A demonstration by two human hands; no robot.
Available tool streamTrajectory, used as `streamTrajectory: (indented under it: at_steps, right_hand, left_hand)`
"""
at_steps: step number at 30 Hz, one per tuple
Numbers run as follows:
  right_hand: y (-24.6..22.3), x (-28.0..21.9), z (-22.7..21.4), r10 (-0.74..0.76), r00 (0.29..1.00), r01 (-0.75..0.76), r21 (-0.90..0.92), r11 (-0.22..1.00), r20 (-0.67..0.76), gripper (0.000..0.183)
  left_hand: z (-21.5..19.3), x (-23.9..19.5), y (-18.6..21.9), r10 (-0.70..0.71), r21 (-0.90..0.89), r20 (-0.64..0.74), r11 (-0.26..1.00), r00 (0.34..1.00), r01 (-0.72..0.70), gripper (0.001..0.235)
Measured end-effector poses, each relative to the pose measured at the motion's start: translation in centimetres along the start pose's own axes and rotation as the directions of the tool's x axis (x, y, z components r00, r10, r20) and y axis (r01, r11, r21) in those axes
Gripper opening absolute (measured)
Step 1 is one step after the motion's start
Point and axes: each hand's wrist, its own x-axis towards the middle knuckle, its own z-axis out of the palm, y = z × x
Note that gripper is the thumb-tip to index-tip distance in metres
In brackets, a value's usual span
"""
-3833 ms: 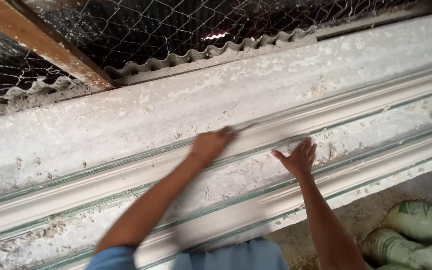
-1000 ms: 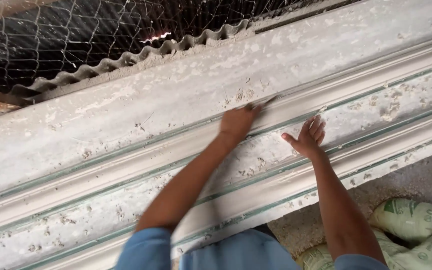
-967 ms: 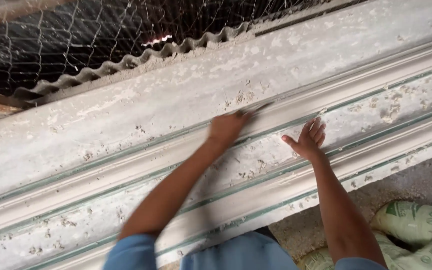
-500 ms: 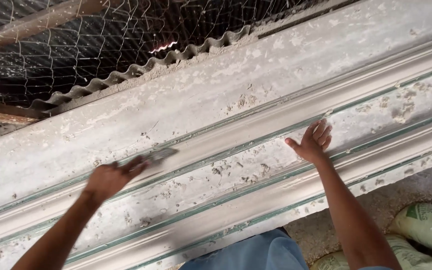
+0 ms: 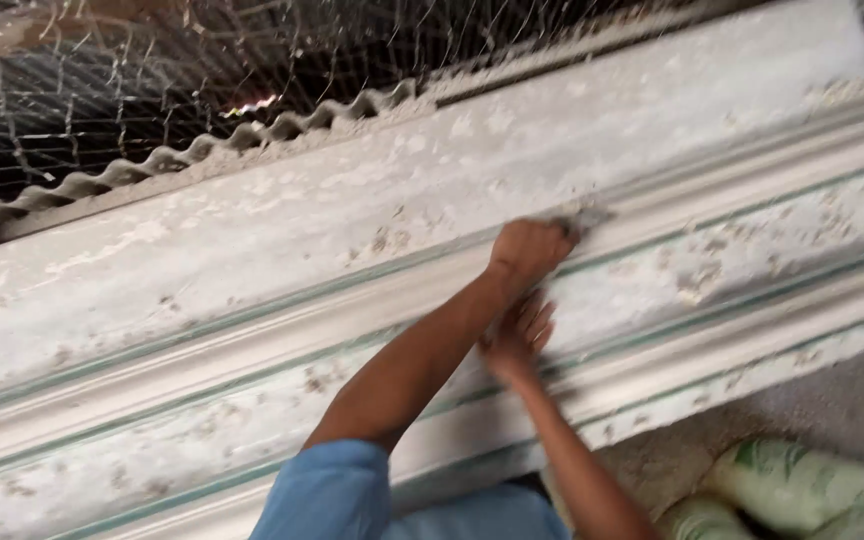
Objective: The person is cleaning a long, white decorative mold by first scraping off excess material with a putty knife and then brushing away the dust with a hand brush.
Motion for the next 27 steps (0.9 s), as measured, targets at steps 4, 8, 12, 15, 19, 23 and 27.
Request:
streamTrajectory:
  at_steps: [4, 8, 12, 15, 19, 23, 27]
  right_hand:
    - [1.8, -2.4, -8.2, -0.148, 0.983, 0.129, 0.170, 0.977, 0.106, 0.098]
    - [12.8, 4.9, -12.2, -0.090, 0.995, 0.093, -0.092, 0.991, 0.040, 0.111]
    - [17.2, 9.8, -22.0, 0.050, 0.992, -0.053, -0.027, 0.998, -0.117, 0.127]
    - [18.8, 11.3, -23.5, 0.036, 0.997, -0.041, -0.070, 0.997, -0.074, 0.135]
    - [18.9, 12.1, -22.3, 0.020, 0.992, -0.034, -0.107, 0.994, -0.127, 0.134]
    - [19.5, 12.0, -21.7, 0.013, 0.988, -0.031, -0.113, 0.993, -0.155, 0.131]
    - [18.8, 11.7, -22.0, 0.022, 0.986, -0.040, -0.110, 0.993, -0.163, 0.133]
  left_hand:
    - [-7.3, -3.2, -0.5, -0.061, -0.069, 0.051, 0.996, 0.997, 0.064, 0.042]
    - [-9.7, -11.5, -5.7, -0.234, -0.081, 0.313, 0.959, 0.921, 0.271, 0.037]
    - [-15.8, -20.7, -10.7, -0.505, -0.021, 0.603, 0.764, 0.617, 0.645, 0.043]
    - [-15.3, -26.1, -12.7, -0.700, -0.049, 0.507, 0.559, 0.503, 0.828, 0.039]
    - [-11.2, -24.1, -13.2, -0.730, -0.005, 0.439, 0.582, 0.525, 0.813, 0.041]
    - [-2.2, -10.9, -7.6, -0.586, -0.214, 0.431, 0.672, 0.686, 0.709, 0.039]
    - [-2.7, 3.1, 1.6, -0.492, -0.315, 0.235, 0.777, 0.838, 0.544, 0.043]
